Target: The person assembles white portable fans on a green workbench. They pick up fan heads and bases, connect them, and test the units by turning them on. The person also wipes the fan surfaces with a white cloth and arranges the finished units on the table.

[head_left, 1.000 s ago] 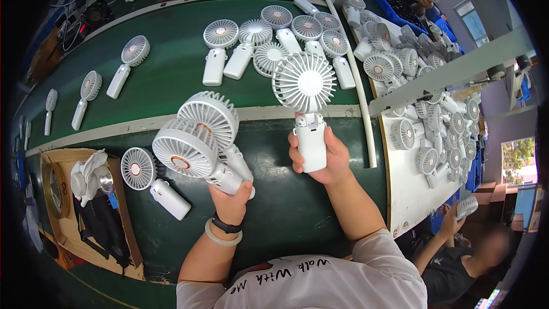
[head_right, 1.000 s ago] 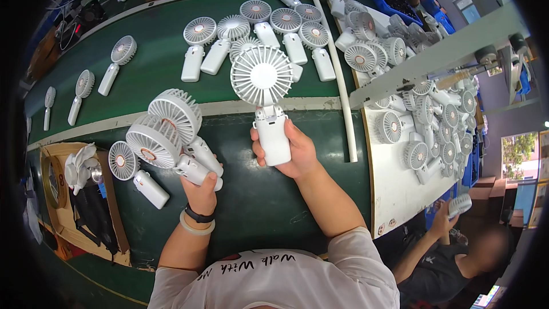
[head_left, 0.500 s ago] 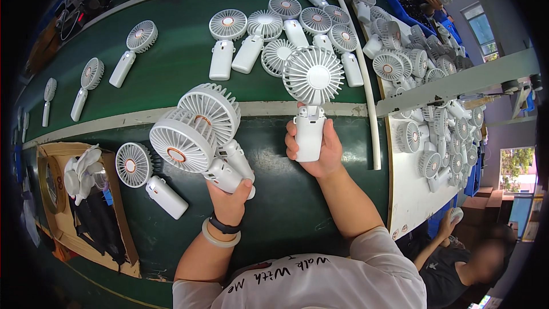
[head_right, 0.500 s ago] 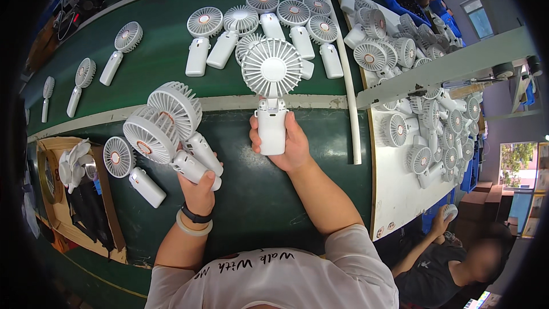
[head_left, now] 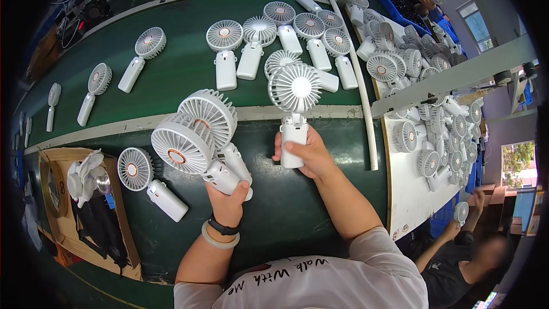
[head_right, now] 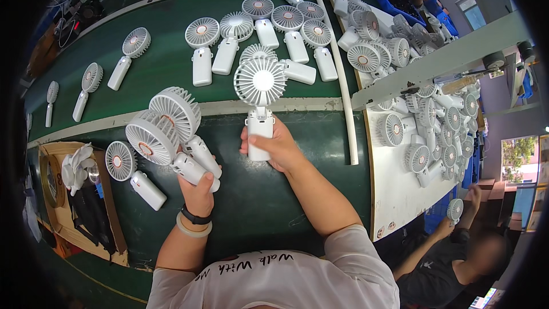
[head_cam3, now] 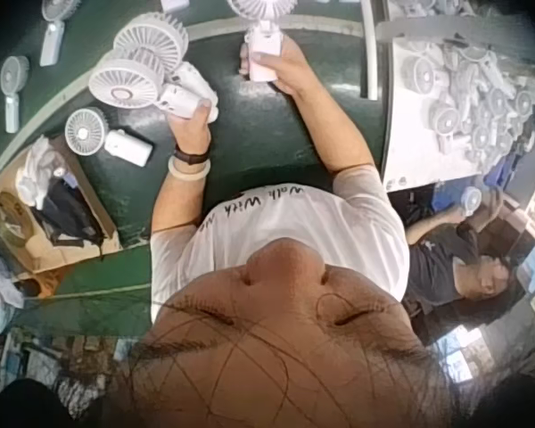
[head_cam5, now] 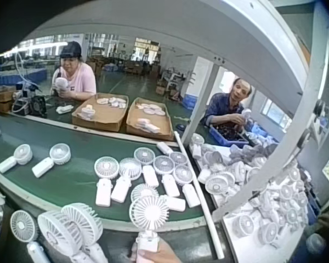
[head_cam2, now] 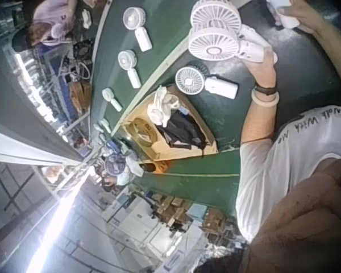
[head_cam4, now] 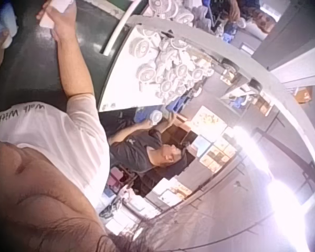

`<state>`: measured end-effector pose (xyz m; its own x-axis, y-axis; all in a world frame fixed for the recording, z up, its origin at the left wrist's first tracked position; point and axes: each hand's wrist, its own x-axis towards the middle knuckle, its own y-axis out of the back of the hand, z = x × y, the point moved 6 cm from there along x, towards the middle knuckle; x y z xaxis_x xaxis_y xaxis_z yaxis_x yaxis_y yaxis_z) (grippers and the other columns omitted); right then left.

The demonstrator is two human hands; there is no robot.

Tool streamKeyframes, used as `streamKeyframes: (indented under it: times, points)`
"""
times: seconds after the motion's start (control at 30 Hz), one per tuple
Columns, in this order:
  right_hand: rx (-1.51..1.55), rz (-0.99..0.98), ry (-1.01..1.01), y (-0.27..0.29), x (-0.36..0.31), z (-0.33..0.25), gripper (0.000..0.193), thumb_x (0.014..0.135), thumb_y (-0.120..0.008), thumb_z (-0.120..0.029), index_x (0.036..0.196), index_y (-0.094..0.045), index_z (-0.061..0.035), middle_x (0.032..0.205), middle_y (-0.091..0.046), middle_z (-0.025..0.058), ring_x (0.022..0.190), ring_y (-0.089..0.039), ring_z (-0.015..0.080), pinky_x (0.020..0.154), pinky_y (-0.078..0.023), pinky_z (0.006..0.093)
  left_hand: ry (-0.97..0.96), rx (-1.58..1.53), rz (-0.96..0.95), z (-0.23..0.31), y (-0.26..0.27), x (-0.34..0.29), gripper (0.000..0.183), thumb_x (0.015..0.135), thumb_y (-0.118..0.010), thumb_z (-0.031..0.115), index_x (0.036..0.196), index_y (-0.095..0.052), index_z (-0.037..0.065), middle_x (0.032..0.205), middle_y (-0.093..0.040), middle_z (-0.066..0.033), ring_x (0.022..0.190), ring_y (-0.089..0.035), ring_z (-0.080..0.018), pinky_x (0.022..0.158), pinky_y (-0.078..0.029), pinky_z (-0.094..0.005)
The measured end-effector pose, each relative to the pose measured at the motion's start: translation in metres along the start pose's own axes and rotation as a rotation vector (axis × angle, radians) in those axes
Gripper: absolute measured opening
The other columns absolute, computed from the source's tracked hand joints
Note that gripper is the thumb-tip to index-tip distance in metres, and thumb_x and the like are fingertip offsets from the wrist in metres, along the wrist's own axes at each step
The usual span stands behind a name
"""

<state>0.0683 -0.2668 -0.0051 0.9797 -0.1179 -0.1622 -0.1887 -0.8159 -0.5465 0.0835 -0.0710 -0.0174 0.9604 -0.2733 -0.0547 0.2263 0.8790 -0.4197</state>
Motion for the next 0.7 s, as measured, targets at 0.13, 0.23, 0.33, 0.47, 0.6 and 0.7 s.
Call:
streamKeyframes:
  times: [0.13, 0.23, 0.33, 0.47, 0.6, 0.7]
  points:
    - [0.016, -0.027, 0.057, -0.005, -0.001, -0.003, 0.038, 0.082, -0.063, -0.012, 0.116, -0.046, -0.0057, 0.097, -0.058, 0.0114, 0.079, -0.061, 0.0200, 0.068, -0.054, 0.0365, -0.001, 0.004, 0.009, 0.000, -0.001, 0.000, 0.084, 0.070, -0.074, 0.018, 0.136, -0.024, 0.006, 0.113, -0.049, -0.0120, 0.100, -0.056, -0.0231, 0.077, -0.053, -0.0370]
    - [0.151, -0.057, 0.009, -0.004, -0.002, -0.007, 0.042, 0.086, -0.060, -0.020, 0.122, -0.041, -0.0083, 0.099, -0.057, 0.0112, 0.080, -0.059, 0.0188, 0.072, -0.053, 0.0358, 0.026, -0.013, 0.009, 0.003, -0.003, -0.002, 0.083, 0.070, -0.074, 0.018, 0.136, -0.024, 0.006, 0.113, -0.049, -0.0120, 0.100, -0.056, -0.0231, 0.077, -0.053, -0.0370]
    - [0.322, -0.076, -0.056, 0.010, 0.006, 0.000, 0.044, 0.088, -0.058, -0.032, 0.122, -0.043, -0.0073, 0.099, -0.057, 0.0107, 0.079, -0.058, 0.0185, 0.074, -0.052, 0.0361, 0.029, -0.018, 0.016, 0.003, -0.003, -0.002, 0.082, 0.070, -0.074, 0.018, 0.135, -0.025, 0.006, 0.113, -0.049, -0.0122, 0.100, -0.056, -0.0232, 0.077, -0.053, -0.0367]
    - [0.441, -0.071, -0.038, 0.011, 0.010, -0.003, 0.043, 0.090, -0.056, -0.034, 0.120, -0.045, -0.0056, 0.099, -0.056, 0.0090, 0.081, -0.057, 0.0179, 0.077, -0.053, 0.0373, -0.072, 0.066, 0.032, -0.005, 0.007, -0.003, 0.080, 0.070, -0.074, 0.018, 0.133, -0.027, 0.005, 0.112, -0.050, -0.0126, 0.098, -0.056, -0.0228, 0.076, -0.053, -0.0359]
    - [0.138, -0.003, -0.053, 0.010, 0.004, 0.001, 0.041, 0.090, -0.057, -0.017, 0.126, -0.040, -0.0066, 0.103, -0.055, 0.0046, 0.088, -0.058, 0.0160, 0.077, -0.053, 0.0377, -0.085, 0.100, 0.024, -0.004, 0.005, -0.002, 0.079, 0.069, -0.075, 0.018, 0.132, -0.028, 0.005, 0.110, -0.051, -0.0123, 0.096, -0.057, -0.0223, 0.076, -0.053, -0.0355]
    - [0.046, 0.032, 0.012, 0.001, 0.002, 0.000, 0.045, 0.089, -0.057, -0.014, 0.128, -0.037, -0.0064, 0.105, -0.055, 0.0056, 0.089, -0.058, 0.0163, 0.079, -0.053, 0.0362, -0.054, 0.085, 0.037, -0.007, 0.007, -0.002, 0.079, 0.068, -0.075, 0.018, 0.132, -0.029, 0.005, 0.109, -0.051, -0.0121, 0.096, -0.057, -0.0223, 0.076, -0.053, -0.0358]
